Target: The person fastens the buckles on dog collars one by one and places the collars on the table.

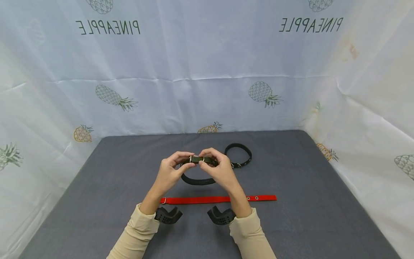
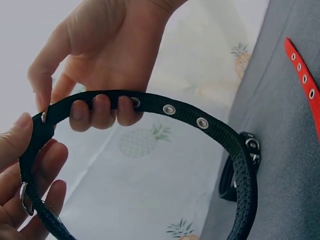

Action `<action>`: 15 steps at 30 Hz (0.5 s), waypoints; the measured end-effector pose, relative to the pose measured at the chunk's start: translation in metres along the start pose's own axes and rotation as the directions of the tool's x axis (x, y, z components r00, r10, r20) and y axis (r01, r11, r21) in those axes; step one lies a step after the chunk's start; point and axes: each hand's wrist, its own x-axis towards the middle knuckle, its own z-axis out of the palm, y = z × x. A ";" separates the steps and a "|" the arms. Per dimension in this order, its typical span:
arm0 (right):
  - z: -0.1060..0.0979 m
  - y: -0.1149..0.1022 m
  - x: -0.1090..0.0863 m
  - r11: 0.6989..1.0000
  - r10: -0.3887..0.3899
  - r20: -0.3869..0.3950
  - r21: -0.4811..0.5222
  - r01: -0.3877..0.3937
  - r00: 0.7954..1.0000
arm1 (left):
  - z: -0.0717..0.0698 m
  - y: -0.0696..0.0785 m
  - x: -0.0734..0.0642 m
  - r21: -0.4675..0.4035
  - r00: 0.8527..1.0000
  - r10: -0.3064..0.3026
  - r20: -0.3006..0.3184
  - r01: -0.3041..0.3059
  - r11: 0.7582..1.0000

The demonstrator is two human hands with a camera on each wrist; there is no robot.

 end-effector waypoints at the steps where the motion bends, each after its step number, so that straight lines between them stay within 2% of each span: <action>1: 0.000 0.000 0.000 1.000 -0.001 0.001 -0.003 0.001 1.000 | 0.000 0.000 0.000 0.002 1.000 0.001 0.003 -0.001 1.000; 8: 0.003 0.001 0.001 1.000 -0.015 0.015 -0.018 0.016 1.000 | 0.002 0.001 0.000 0.017 1.000 -0.001 0.022 0.001 1.000; 15: 0.007 0.000 0.002 0.999 -0.014 0.034 -0.030 0.015 0.999 | 0.002 0.000 0.000 0.001 0.998 -0.046 0.043 0.046 0.999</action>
